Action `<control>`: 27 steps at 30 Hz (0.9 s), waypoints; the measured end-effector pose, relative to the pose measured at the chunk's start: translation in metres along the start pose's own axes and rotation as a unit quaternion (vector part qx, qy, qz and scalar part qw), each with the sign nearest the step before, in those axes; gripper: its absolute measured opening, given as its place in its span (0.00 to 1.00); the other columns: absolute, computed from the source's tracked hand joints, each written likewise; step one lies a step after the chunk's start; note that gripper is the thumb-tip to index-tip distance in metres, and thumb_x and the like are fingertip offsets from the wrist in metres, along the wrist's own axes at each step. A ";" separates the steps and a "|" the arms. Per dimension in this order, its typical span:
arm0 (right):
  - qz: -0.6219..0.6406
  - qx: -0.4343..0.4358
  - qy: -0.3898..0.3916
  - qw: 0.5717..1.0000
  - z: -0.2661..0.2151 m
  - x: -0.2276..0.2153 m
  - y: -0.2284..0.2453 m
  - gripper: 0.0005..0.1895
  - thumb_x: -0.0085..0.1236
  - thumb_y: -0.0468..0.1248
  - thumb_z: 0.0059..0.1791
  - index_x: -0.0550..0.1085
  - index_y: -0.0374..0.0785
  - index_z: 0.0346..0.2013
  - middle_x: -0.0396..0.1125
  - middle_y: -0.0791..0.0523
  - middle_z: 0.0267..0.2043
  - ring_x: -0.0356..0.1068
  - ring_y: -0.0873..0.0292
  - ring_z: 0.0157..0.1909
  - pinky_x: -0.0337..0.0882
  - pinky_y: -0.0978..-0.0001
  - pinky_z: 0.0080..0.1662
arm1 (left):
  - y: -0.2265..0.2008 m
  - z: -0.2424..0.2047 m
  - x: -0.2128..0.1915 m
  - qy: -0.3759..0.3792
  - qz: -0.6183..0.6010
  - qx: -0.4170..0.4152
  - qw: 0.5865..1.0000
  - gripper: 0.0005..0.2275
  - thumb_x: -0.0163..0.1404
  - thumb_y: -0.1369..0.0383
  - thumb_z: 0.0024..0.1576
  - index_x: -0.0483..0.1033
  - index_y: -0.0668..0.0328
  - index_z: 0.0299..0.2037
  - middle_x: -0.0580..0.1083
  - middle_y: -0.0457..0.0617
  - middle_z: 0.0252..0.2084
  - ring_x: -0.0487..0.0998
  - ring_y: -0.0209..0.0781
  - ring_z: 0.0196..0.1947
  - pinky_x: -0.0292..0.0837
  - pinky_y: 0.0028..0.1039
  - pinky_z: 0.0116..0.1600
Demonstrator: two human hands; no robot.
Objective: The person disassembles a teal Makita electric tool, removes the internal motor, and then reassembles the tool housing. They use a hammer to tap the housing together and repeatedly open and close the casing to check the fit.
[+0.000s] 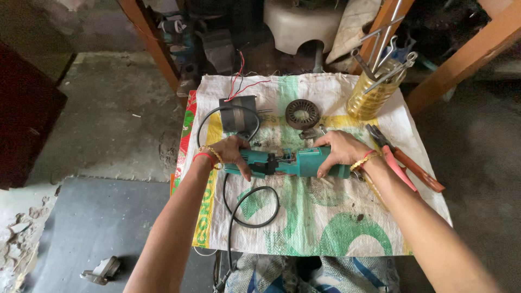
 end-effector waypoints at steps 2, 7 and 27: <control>0.023 0.009 0.024 0.999 0.006 0.002 -0.005 0.42 0.80 0.48 0.18 0.81 0.34 0.43 0.79 0.52 0.39 0.79 0.55 0.39 0.75 0.65 0.45 | 0.003 0.000 -0.002 -0.006 -0.014 -0.003 1.000 0.30 0.72 0.58 0.22 0.83 0.59 0.39 0.81 0.50 0.34 0.81 0.44 0.38 0.75 0.33 0.44; 0.049 0.027 0.079 0.995 0.022 0.008 -0.021 0.39 0.78 0.48 0.20 0.82 0.32 0.41 0.80 0.50 0.36 0.78 0.54 0.38 0.74 0.64 0.42 | 0.011 0.011 -0.001 0.006 -0.036 -0.008 0.999 0.29 0.71 0.58 0.23 0.83 0.59 0.38 0.81 0.49 0.34 0.81 0.44 0.37 0.75 0.33 0.43; -0.247 -0.062 -0.157 0.954 -0.045 0.006 0.050 0.57 0.83 0.58 0.12 0.70 0.35 0.48 0.69 0.45 0.45 0.70 0.40 0.48 0.68 0.48 0.46 | 0.005 0.012 -0.001 -0.030 0.009 0.033 0.999 0.31 0.72 0.58 0.21 0.83 0.60 0.39 0.81 0.51 0.36 0.82 0.45 0.39 0.76 0.34 0.46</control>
Point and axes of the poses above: each hand's wrist, its own z-axis towards the middle knuckle, its own x-axis out of the palm, y = z × x, the point moved 10 cm from there along z, towards the middle knuckle
